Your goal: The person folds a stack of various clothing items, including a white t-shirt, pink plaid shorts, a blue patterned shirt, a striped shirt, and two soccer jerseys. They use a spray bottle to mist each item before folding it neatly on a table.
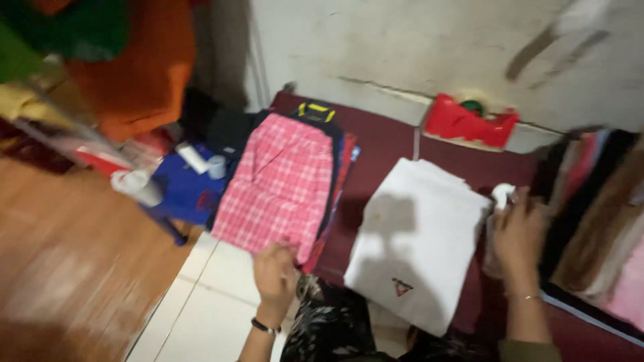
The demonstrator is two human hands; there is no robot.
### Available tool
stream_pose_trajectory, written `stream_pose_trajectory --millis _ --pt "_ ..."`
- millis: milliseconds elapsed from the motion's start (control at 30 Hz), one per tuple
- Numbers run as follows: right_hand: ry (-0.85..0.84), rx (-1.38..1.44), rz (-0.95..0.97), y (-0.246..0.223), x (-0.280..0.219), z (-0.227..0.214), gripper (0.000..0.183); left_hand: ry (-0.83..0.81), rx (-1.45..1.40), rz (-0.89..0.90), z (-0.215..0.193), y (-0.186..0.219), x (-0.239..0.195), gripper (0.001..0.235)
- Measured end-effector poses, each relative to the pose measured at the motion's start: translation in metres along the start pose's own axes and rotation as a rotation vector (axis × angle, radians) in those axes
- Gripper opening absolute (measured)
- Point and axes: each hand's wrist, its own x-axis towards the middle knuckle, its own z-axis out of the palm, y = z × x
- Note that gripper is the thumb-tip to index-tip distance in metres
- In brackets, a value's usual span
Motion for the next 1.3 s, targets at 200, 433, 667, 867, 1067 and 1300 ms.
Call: stream_pose_trajectory --millis 200,433,667,867,1067,1300 --pt "0.081 -0.041 -0.157 -0.062 -0.01 0.032 0.057 0.216 0.044 -0.12 -0.07 -0.027 0.01 0.018" --pt "-0.15 0.393 -0.169 -0.142 -0.07 0.058 0.033 -0.191 -0.03 0.275 -0.069 -0.021 0.026 0.037" --pt "-0.192 0.514 -0.142 -0.158 -0.094 0.043 0.025 -0.281 0.028 0.306 -0.061 -0.033 0.032 0.045" --pt "-0.208 0.603 -0.115 -0.17 -0.104 0.038 0.023 -0.347 0.181 0.384 -0.051 -0.048 0.026 0.054" --pt "-0.242 0.63 -0.161 -0.189 -0.107 0.039 0.024 -0.336 0.357 0.411 -0.035 -0.082 0.029 0.058" --pt "-0.225 0.604 -0.22 -0.194 -0.113 0.045 0.022 -0.264 0.352 0.328 -0.047 -0.086 0.042 0.067"
